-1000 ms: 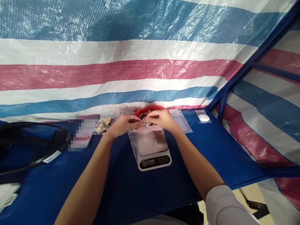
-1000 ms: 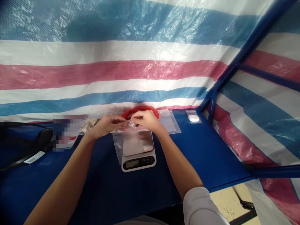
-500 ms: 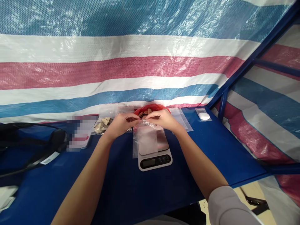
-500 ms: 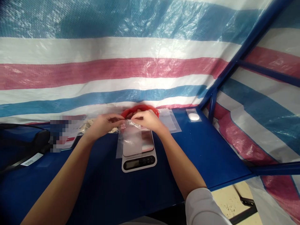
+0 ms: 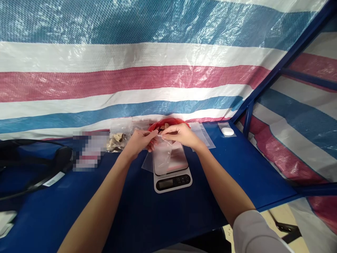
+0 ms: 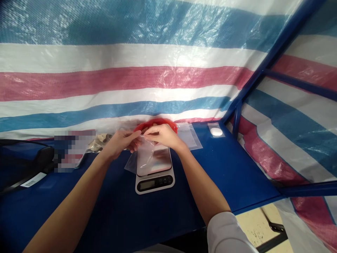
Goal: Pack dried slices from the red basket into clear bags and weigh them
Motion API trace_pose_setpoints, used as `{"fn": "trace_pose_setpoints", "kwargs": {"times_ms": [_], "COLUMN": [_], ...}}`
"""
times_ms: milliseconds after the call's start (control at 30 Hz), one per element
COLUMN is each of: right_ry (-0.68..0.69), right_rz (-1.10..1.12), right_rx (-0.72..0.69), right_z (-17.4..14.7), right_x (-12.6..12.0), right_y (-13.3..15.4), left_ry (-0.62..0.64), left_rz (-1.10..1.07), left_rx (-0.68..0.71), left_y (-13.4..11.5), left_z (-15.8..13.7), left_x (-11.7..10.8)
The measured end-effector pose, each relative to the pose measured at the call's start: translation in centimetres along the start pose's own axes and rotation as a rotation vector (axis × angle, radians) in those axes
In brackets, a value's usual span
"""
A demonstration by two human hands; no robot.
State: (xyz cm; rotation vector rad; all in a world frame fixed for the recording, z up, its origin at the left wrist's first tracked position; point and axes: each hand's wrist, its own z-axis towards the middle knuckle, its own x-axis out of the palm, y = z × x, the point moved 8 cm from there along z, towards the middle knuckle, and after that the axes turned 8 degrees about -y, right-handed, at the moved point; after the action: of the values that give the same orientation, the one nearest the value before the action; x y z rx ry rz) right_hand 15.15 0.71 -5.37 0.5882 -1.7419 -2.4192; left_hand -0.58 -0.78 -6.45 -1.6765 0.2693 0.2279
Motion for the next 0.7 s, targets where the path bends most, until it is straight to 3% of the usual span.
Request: {"fn": "trace_pose_setpoints", "kwargs": {"times_ms": [200,700], "right_ry": [0.044,0.026], "right_rz": [0.049,-0.107], "right_rx": [0.045,0.142], "right_z": [-0.2,-0.2], "right_x": [0.4,0.4], "right_y": [-0.2,-1.1], "left_ry": [0.061,0.051], "left_rz": [-0.121,-0.008], "left_rx": [-0.077,0.133], "left_y": [1.3,-0.2], "left_z": [0.5,0.1], "left_x": [-0.2,0.7]}}
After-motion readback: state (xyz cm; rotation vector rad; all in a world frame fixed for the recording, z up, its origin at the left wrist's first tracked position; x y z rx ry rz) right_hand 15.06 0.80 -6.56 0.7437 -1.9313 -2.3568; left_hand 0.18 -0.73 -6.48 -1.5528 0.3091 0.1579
